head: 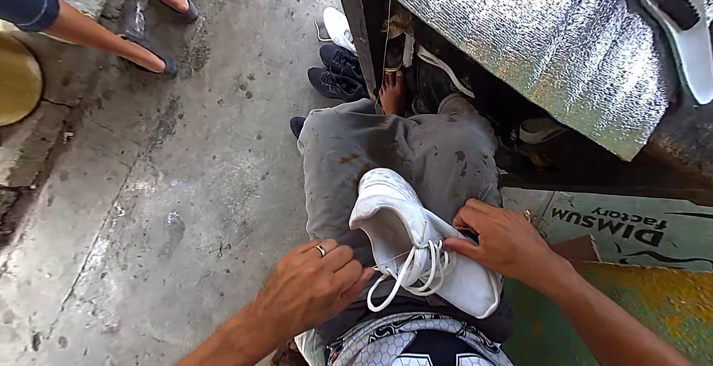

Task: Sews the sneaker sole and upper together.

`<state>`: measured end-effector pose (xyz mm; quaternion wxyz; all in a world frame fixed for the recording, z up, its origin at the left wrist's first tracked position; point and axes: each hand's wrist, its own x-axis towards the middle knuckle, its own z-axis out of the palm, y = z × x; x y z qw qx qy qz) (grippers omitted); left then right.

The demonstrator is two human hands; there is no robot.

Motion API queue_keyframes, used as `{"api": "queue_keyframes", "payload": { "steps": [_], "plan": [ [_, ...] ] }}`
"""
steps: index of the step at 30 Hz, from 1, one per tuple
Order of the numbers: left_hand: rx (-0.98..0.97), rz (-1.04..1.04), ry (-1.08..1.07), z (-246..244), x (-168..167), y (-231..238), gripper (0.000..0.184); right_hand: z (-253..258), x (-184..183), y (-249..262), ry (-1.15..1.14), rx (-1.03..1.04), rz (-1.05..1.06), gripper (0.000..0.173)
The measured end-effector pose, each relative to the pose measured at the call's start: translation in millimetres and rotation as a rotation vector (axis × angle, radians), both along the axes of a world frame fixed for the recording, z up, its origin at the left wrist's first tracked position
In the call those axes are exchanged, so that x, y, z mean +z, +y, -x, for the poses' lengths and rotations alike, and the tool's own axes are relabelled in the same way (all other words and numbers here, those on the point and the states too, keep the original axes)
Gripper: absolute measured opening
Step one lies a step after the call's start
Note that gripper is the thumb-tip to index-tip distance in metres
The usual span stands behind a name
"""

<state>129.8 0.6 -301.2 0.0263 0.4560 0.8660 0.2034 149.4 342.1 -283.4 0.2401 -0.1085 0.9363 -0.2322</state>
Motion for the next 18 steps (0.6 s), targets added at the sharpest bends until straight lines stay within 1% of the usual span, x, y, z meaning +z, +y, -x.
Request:
{"api": "queue_keyframes", "payload": {
  "steps": [1, 2, 3, 4, 5, 7, 8, 9, 10, 12, 13, 15, 18],
  "plan": [
    [0.021, -0.043, -0.054, 1.5, 1.2, 3.0, 0.042, -2.5, -1.0, -0.3, 0.039, 0.003, 0.007, 0.052],
    [0.058, -0.108, -0.155, 2.6, 3.5, 6.9, 0.039, -6.4, -2.3, -0.2, 0.093, 0.004, 0.024, 0.052],
    [0.117, -0.179, -0.305, 2.0, 8.1, 11.6, 0.036, -12.0, -3.4, -0.2, 0.144, 0.005, 0.048, 0.051],
    [0.186, -0.248, -0.517, 0.3, 14.1, 16.8, 0.038, -18.6, -4.4, -0.7, 0.185, 0.004, 0.083, 0.051],
    [0.256, -0.333, -0.784, -2.5, 19.0, 22.9, 0.044, -26.0, -4.7, -2.6, 0.216, 0.000, 0.132, 0.050],
    [0.422, -0.547, -1.384, -8.4, 20.6, 39.4, 0.058, -37.9, -3.2, -8.9, 0.244, -0.001, 0.232, 0.047],
    [0.512, -0.636, -1.574, -12.7, 17.6, 50.0, 0.060, -41.8, -1.8, -11.2, 0.224, -0.005, 0.290, 0.045],
    [0.594, -0.728, -1.661, -16.9, 12.4, 61.0, 0.059, -42.3, -0.2, -11.3, 0.186, -0.025, 0.351, 0.042],
    [0.649, -0.801, -1.664, -19.1, 5.8, 70.4, 0.056, -39.0, 1.2, -9.4, 0.153, -0.072, 0.412, 0.037],
    [0.701, -0.890, -1.572, -22.3, -5.9, 82.7, 0.045, -26.7, 3.4, -3.6, 0.128, -0.240, 0.534, 0.025],
    [0.708, -0.907, -1.534, -23.4, -8.5, 85.5, 0.039, -17.9, 4.4, -2.7, 0.128, -0.336, 0.572, 0.023],
    [0.708, -0.901, -1.499, -27.9, -7.8, 86.2, 0.031, -0.5, 7.2, -7.6, 0.103, -0.437, 0.559, 0.028],
    [0.684, -0.886, -1.469, -31.7, -0.6, 82.2, 0.024, 22.0, 8.3, -25.5, -0.015, -0.421, 0.434, 0.029]
  ]
}}
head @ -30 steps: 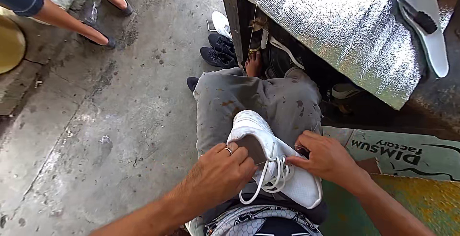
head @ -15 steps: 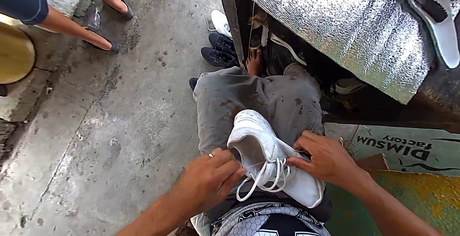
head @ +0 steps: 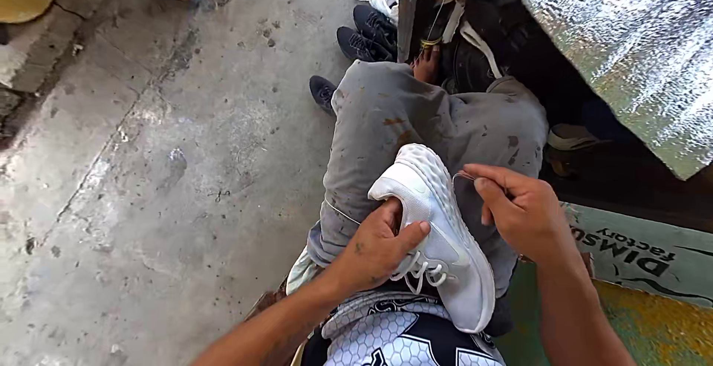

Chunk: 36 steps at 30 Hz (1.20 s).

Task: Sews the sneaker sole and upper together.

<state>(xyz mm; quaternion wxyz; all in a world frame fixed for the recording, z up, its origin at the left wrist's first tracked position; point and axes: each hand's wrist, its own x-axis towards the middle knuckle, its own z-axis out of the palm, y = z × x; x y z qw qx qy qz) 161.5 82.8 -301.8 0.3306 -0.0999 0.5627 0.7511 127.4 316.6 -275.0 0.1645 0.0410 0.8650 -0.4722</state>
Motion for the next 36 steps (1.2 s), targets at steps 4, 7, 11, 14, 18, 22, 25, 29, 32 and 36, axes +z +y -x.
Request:
{"api": "queue_keyframes", "payload": {
  "steps": [4, 7, 11, 14, 18, 22, 25, 29, 32, 36],
  "plan": [
    [-0.046, 0.001, 0.070, -5.6, 13.3, -2.6, 0.020, 12.2, 0.9, -12.6, -0.108, 0.054, 0.036, 0.027],
    [-0.075, 0.033, 0.090, -6.5, 16.6, -3.2, 0.021, 14.2, -1.8, -6.0, -0.145, 0.078, 0.245, 0.028],
    [-0.142, 0.106, 0.113, -5.7, 20.6, -3.8, 0.024, 10.5, -6.9, 0.2, -0.142, 0.091, 0.355, 0.030],
    [-0.194, 0.143, 0.145, -4.6, 23.7, -2.7, 0.026, 8.6, -8.1, 4.3, -0.117, 0.083, 0.378, 0.028],
    [-0.241, 0.200, 0.210, -4.7, 25.6, -1.0, 0.027, 6.6, -11.0, 8.4, -0.092, 0.061, 0.420, 0.026],
    [-0.254, 0.220, 0.218, -5.2, 27.7, 0.2, 0.025, 4.8, -12.3, 9.6, -0.082, 0.053, 0.422, 0.026],
    [-0.256, 0.231, 0.244, -6.2, 28.8, 0.7, 0.024, 3.5, -12.5, 8.8, -0.074, 0.036, 0.416, 0.025],
    [-0.269, 0.237, 0.258, -6.5, 30.3, 1.0, 0.024, 1.6, -11.4, 6.4, -0.067, 0.015, 0.370, 0.024],
    [-0.275, 0.234, 0.259, -6.8, 30.4, 0.6, 0.025, 1.2, -12.2, 6.3, -0.061, 0.021, 0.375, 0.025],
    [-0.272, 0.236, 0.253, -7.7, 29.9, 1.0, 0.024, 1.3, -11.5, 6.3, -0.073, 0.027, 0.362, 0.025]
  ]
}}
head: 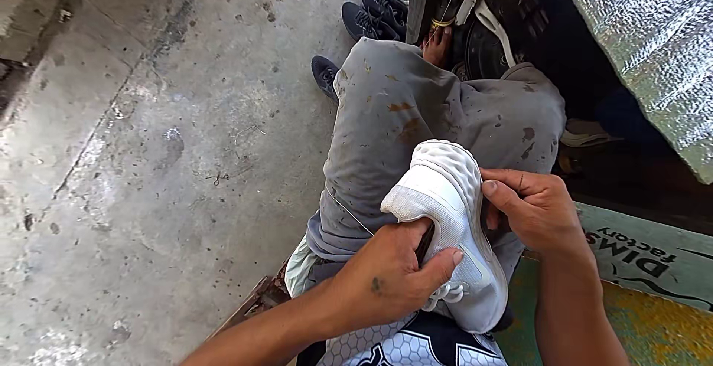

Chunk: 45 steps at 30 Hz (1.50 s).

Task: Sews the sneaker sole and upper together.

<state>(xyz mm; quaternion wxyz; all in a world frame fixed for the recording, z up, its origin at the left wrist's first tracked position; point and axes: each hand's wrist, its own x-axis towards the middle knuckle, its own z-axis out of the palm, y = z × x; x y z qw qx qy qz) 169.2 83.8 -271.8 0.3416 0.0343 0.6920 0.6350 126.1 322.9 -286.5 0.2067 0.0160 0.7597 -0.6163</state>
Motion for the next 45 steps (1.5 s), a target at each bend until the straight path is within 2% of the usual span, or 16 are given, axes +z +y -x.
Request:
{"api": "queue_keyframes", "payload": {
  "steps": [6, 9, 12, 14, 16, 19, 21, 24, 26, 28, 30, 33, 35, 45],
  "plan": [
    [0.005, -0.007, 0.002, -0.4, -0.3, -0.2, 0.026, 0.2, -0.5, -0.5, -0.001, 0.012, 0.001, 0.025],
    [-0.025, -0.048, -0.026, 0.1, -2.9, -2.5, 0.033, -0.5, 1.4, 1.1, 0.007, 0.042, 0.005, 0.027],
    [-0.222, -0.129, -0.132, 11.7, -11.4, -14.8, 0.043, -8.7, 11.2, 12.2, 0.160, 0.059, -0.181, 0.033],
    [-0.355, -0.217, -0.198, 22.5, -20.9, -22.0, 0.038, -20.8, 15.9, 26.9, 0.247, 0.046, -0.253, 0.034],
    [-0.470, -0.267, -0.223, 31.1, -29.1, -24.6, 0.036, -39.8, 18.2, 38.8, 0.260, 0.034, -0.265, 0.030],
    [-0.572, -0.184, -0.232, 36.2, -33.4, -19.3, 0.042, -74.0, 18.1, 44.4, 0.192, 0.003, -0.276, 0.026],
    [-0.520, -0.042, -0.272, 36.0, -26.0, -13.1, 0.037, -92.0, 13.3, 41.1, 0.129, -0.048, -0.222, 0.023],
    [-0.314, 0.091, -0.229, 33.8, -17.0, -10.2, 0.027, -103.8, -6.0, 32.5, 0.158, -0.172, -0.246, 0.016],
    [-0.238, 0.136, -0.119, 31.0, -18.3, -12.0, 0.020, -102.9, -12.5, 36.8, 0.207, -0.158, -0.329, 0.026],
    [-0.233, 0.164, -0.104, 29.6, -20.0, -12.5, 0.017, -99.1, -5.2, 41.6, 0.169, -0.060, -0.351, 0.044],
    [-0.258, 0.128, -0.199, 32.0, -19.7, -9.8, 0.017, -95.6, 3.0, 41.5, 0.111, 0.060, -0.390, 0.051],
    [-0.236, 0.006, -0.371, 36.9, -26.9, -6.0, 0.016, -91.0, 9.7, 41.7, 0.145, 0.204, -0.469, 0.036],
    [-0.226, -0.023, -0.454, 38.5, -29.1, -6.0, 0.016, -88.1, 10.5, 46.1, 0.168, 0.262, -0.498, 0.033],
    [-0.195, -0.190, -0.634, 40.3, -30.8, -9.9, 0.018, -75.0, 15.0, 56.0, 0.126, 0.326, -0.451, 0.032]
  ]
}}
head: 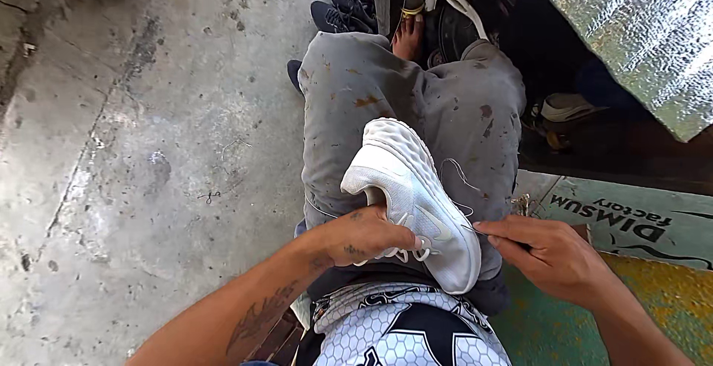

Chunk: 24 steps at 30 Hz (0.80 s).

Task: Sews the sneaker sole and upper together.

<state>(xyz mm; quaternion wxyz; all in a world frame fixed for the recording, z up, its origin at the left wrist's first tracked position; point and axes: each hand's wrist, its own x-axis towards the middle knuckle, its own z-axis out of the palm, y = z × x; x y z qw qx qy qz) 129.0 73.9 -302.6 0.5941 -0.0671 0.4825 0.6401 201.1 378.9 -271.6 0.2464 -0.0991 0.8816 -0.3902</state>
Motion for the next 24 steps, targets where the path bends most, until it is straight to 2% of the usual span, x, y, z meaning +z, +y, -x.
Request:
{"api": "queue_keyframes", "payload": {
  "steps": [11, 16, 20, 24],
  "plan": [
    [0.068, -0.042, -0.061, -3.4, 1.5, 4.8, 0.018, 19.5, 3.3, 6.9, -0.089, 0.105, -0.022, 0.035],
    [0.202, -0.067, -0.069, -20.3, -1.4, 9.6, 0.021, 58.9, 18.9, -0.1, -0.260, 0.347, -0.172, 0.035],
    [0.212, -0.107, -0.063, -24.6, -3.0, 9.0, 0.022, 96.1, 18.5, -17.2, -0.459, 0.522, -0.215, 0.028],
    [0.171, -0.137, -0.032, -24.3, -5.4, 5.5, 0.021, 103.4, 15.0, -43.8, -0.553, 0.566, -0.322, 0.022]
  ]
}}
